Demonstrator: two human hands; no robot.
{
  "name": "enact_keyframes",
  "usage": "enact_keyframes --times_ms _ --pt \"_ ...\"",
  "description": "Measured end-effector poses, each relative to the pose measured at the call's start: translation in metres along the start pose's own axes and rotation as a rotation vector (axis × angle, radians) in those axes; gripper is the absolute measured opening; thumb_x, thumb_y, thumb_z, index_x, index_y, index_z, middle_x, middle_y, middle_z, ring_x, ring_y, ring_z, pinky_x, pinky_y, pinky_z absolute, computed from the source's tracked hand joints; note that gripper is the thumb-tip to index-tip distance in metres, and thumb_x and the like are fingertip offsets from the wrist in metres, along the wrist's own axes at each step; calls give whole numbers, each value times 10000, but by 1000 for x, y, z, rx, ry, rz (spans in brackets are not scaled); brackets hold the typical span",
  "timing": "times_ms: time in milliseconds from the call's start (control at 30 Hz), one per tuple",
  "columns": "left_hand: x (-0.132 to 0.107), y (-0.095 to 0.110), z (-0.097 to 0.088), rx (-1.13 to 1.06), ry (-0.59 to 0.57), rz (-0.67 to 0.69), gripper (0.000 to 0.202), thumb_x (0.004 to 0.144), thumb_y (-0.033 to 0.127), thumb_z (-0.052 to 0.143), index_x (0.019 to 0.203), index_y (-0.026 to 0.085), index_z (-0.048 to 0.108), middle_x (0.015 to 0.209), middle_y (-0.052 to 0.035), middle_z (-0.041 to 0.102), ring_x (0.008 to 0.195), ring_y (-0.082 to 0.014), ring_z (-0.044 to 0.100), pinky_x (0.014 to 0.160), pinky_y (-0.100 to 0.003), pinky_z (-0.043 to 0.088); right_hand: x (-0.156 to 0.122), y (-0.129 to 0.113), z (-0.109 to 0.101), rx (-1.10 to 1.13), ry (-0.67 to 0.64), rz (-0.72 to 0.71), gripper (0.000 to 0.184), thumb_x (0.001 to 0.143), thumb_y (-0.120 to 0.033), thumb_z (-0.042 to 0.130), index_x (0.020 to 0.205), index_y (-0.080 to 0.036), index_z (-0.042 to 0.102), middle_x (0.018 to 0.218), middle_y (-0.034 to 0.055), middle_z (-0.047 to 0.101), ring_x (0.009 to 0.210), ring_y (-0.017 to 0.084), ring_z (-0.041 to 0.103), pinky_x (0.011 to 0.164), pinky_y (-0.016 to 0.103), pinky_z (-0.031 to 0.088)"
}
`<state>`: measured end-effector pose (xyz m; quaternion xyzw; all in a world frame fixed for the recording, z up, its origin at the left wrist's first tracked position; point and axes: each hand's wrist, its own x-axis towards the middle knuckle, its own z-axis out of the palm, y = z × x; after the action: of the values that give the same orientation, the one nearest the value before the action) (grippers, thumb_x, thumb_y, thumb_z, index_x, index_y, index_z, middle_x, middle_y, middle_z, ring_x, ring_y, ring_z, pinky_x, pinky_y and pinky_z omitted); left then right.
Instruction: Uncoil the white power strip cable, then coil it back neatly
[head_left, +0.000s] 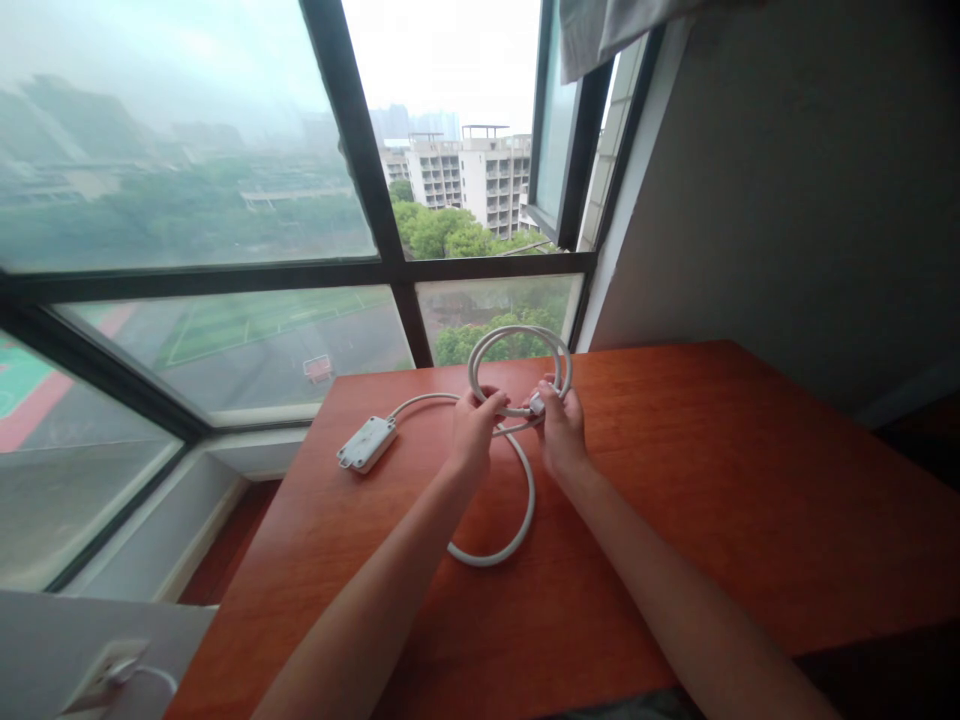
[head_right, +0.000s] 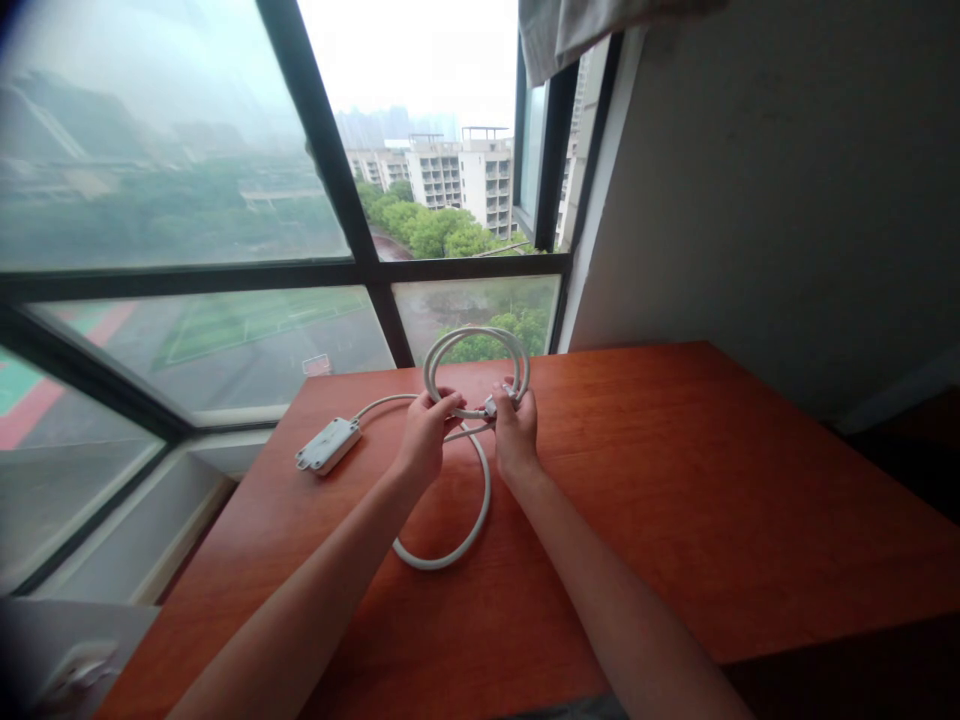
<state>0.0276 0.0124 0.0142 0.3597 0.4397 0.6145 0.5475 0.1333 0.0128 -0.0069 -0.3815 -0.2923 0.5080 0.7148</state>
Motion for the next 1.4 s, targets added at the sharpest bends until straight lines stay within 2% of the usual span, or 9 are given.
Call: enact_keyframes --times_ms 133,233,367,767,967,1100,1233,1333,1400 --pt "15 35 -22 -194 -248 -179 361 727 440 704 857 124 587 657 13 546 511 -66 496 496 -186 419 8 -8 -6 -93 -187 53 362 735 -354 674 1018 -205 507 654 -57 552 514 89 527 502 223 461" --pt "23 56 -40 -116 -419 -254 404 776 500 664 869 113 596 582 48 456 395 -20 330 380 -145 276 13 -17 -12 -229 -401 98 380 728 -349 675 1038 -186 528 623 -49 564 496 104 528 486 238 458" --pt "25 63 -49 -10 -498 -278 336 791 427 692 855 111 595 551 80 341 383 -5 258 365 -124 217 17 -26 -20 -348 -592 123 406 733 -354 680 1073 -177 547 643 -29 596 521 118 555 497 246 461" --pt "23 22 -27 147 -77 -3 472 741 586 654 632 174 452 468 86 314 358 -28 239 348 -152 176 12 -19 -11 -343 -272 -45 335 781 -498 625 836 -168 604 688 7 633 510 95 538 463 209 438" --pt "26 20 -36 462 -201 125 457 852 573 494 635 171 502 494 22 444 385 -82 397 377 -188 297 15 -14 -14 -403 -235 -87 335 813 -518 579 869 -188 556 704 -16 624 446 80 495 399 201 389" --pt "20 42 -42 831 -369 409 346 792 437 648 1006 167 621 891 -89 642 776 -198 627 653 -277 499 17 -18 -17 -470 -342 -138 334 834 -525 563 870 -192 556 680 -25 610 446 83 493 412 205 397" --pt "2 63 -26 1308 -558 814 862 675 266 780 1423 247 352 1422 -153 412 1292 -336 410 1033 -470 364 13 -28 -19 -570 -475 -156 317 851 -497 562 916 -190 608 663 -25 609 467 95 505 436 217 411" --pt "-8 67 -5 1507 -710 1015 884 716 232 754 1458 265 275 1494 -152 316 1372 -342 304 1101 -489 263 8 -35 -14 -564 -524 -190 245 779 -388 683 933 -197 670 732 -5 641 634 145 593 571 271 485" --pt "-10 65 8 1572 -795 1097 785 792 194 668 1461 276 265 1495 -145 319 1380 -319 300 1102 -464 261 6 -37 -8 -432 -440 -193 215 712 -263 749 913 -216 690 858 11 659 852 199 619 732 355 514"
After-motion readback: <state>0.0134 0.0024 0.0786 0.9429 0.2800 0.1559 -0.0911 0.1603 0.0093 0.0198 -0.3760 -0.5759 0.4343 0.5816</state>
